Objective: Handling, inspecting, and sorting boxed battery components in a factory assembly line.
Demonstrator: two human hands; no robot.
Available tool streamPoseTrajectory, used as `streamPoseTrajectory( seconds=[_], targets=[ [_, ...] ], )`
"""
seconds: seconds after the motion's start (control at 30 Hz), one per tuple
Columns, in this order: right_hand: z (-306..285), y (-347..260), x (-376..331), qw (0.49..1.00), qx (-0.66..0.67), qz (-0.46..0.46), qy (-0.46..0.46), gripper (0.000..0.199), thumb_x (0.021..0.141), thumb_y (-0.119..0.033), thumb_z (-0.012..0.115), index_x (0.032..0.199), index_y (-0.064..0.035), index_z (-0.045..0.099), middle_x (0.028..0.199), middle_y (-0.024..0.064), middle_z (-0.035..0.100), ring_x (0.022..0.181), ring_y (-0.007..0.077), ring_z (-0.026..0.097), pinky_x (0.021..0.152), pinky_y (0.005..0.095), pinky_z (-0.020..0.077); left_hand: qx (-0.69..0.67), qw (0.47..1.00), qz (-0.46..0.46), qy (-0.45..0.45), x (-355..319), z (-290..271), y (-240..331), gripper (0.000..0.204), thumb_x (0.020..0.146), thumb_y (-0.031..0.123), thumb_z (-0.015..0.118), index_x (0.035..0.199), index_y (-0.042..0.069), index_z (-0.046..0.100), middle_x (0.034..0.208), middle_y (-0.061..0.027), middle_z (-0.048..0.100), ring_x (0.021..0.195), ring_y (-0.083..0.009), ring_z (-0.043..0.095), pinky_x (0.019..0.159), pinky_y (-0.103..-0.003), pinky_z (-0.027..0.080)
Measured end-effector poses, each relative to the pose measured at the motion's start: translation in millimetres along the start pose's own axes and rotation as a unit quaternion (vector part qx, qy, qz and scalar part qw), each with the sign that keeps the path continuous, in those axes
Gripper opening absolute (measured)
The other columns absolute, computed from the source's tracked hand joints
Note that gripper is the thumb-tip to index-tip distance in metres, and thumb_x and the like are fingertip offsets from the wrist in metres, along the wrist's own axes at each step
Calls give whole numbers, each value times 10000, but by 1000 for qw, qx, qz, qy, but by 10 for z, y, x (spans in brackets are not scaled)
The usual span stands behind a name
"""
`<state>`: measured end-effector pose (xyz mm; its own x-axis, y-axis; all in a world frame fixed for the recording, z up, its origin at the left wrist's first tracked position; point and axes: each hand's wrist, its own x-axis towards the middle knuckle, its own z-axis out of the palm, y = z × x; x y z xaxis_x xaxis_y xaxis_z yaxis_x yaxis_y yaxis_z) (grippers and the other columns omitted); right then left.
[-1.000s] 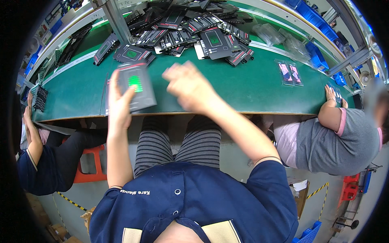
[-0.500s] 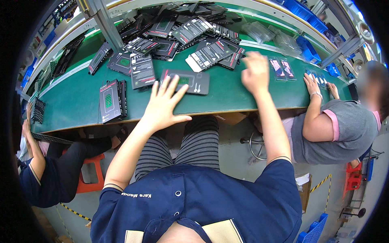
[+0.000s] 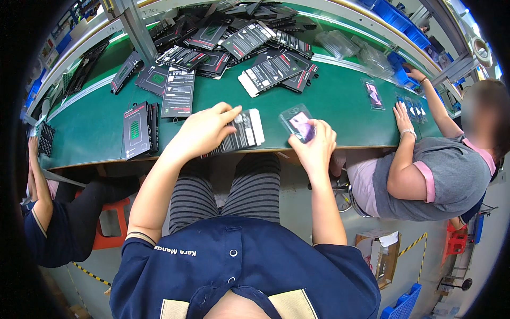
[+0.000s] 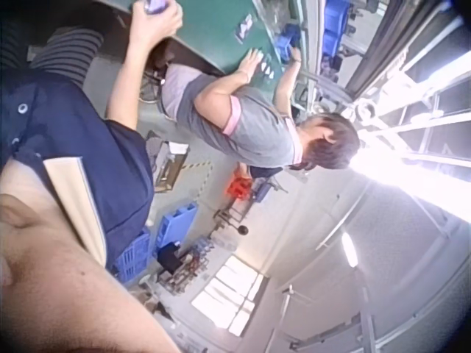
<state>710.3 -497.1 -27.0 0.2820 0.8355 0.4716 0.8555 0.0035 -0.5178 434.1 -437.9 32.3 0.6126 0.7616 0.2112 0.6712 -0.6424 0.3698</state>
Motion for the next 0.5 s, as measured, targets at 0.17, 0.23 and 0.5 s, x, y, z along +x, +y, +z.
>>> streamPoseTrajectory(
  seconds=[0.17, 0.23, 0.5],
  targets=[
    [3, -16, 178, 964, 151, -113, -189, 496, 576, -163, 799, 1022, -78, 600, 1216, 99, 630, 1120, 309, 550, 1078, 463, 349, -19, 994, 79, 66, -38, 323, -206, 650, 774, 389, 764, 1275, 10, 599, 1342, -135, 529, 1194, -323, 528, 1025, -434, 414],
    [-45, -79, 282, 907, 216, -172, -319, 495, 593, -155, 789, 1038, -74, 590, 1282, 108, 613, 1194, 314, 537, 1160, 523, 233, -33, 998, 49, 2, -24, 252, -159, 810, 656, 510, 808, 1260, 10, 608, 1301, -122, 552, 1237, -280, 480, 1036, -425, 388],
    [126, -703, 270, 778, 611, -17, -143, 352, 904, 69, 538, 1247, -14, 549, 1383, 166, 536, 1287, 226, 515, 1083, 375, 415, -172, 962, -6, 210, -11, 119, 4, 854, 616, 355, 872, 1326, 95, 475, 1198, -158, 611, 1032, -352, 631, 896, -437, 506]
  ],
)
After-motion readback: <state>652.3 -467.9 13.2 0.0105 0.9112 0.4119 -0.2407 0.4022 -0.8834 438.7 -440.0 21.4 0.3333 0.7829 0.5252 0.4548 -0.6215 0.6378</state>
